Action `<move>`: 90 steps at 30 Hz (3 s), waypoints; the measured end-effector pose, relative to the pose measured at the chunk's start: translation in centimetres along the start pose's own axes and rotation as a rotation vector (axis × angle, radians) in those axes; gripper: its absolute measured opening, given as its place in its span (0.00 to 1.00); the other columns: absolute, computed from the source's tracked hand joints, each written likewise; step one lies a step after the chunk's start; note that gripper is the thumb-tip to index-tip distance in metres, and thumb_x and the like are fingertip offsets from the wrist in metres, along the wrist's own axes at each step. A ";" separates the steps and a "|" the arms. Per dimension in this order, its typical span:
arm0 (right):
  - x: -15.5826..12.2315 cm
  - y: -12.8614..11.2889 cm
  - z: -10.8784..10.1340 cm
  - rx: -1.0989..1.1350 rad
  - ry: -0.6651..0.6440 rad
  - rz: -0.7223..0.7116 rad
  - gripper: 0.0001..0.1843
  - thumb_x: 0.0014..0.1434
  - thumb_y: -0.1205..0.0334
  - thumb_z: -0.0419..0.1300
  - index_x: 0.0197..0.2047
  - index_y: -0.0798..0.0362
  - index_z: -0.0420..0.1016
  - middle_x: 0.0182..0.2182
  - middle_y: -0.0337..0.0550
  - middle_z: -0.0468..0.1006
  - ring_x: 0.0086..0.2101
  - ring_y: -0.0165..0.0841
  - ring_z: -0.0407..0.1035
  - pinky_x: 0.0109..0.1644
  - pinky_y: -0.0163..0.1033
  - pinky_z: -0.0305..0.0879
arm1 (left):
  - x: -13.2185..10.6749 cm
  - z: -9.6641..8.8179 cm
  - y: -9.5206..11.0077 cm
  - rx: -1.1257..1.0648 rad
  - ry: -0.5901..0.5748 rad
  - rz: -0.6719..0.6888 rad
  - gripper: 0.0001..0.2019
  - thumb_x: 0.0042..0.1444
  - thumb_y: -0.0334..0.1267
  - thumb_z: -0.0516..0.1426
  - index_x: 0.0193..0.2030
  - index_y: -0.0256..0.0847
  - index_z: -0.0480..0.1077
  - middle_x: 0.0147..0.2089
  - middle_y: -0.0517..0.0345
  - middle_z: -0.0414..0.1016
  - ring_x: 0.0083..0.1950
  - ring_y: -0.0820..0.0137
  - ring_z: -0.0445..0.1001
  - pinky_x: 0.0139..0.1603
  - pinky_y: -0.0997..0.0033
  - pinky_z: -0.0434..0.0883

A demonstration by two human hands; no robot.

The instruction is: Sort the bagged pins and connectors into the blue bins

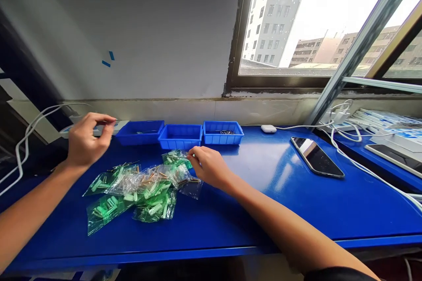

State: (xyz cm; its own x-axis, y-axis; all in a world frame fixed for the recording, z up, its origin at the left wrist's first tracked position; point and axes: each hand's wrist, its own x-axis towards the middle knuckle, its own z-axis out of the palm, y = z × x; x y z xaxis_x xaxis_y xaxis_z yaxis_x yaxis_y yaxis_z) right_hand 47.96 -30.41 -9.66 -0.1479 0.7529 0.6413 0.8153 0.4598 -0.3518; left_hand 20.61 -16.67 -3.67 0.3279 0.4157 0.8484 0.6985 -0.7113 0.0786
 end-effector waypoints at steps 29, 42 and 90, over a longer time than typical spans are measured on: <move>-0.9 -1.0 0.2 -0.014 -0.045 0.002 0.08 0.63 0.64 0.48 0.34 0.52 0.66 0.27 0.41 0.74 0.27 0.29 0.67 0.33 0.33 0.60 | -4.1 2.8 11.3 -0.486 -0.556 0.098 0.06 0.61 0.38 0.51 0.38 0.39 0.67 0.33 0.58 0.71 0.35 0.69 0.70 0.36 0.70 0.66; -1.1 -0.7 0.2 0.015 -0.046 0.030 0.08 0.61 0.60 0.52 0.42 0.53 0.67 0.24 0.37 0.71 0.25 0.29 0.65 0.32 0.33 0.60 | -4.2 3.1 11.1 -0.498 -0.605 0.062 0.10 0.63 0.38 0.47 0.33 0.39 0.64 0.32 0.57 0.69 0.34 0.69 0.67 0.34 0.69 0.63; -1.0 -0.6 0.0 0.004 -0.015 0.013 0.07 0.61 0.64 0.50 0.37 0.52 0.68 0.24 0.39 0.73 0.26 0.29 0.66 0.32 0.34 0.60 | -4.4 3.0 11.2 -0.463 -0.607 0.054 0.09 0.63 0.39 0.47 0.35 0.40 0.64 0.33 0.58 0.69 0.36 0.68 0.68 0.37 0.69 0.64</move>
State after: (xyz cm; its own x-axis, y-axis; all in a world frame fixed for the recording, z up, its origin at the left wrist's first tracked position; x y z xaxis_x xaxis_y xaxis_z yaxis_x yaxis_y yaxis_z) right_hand 47.63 -31.43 -10.11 -0.1459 0.7657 0.6264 0.8148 0.4522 -0.3629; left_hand 28.89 -24.74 -8.16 0.7395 0.5172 0.4308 0.3779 -0.8486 0.3702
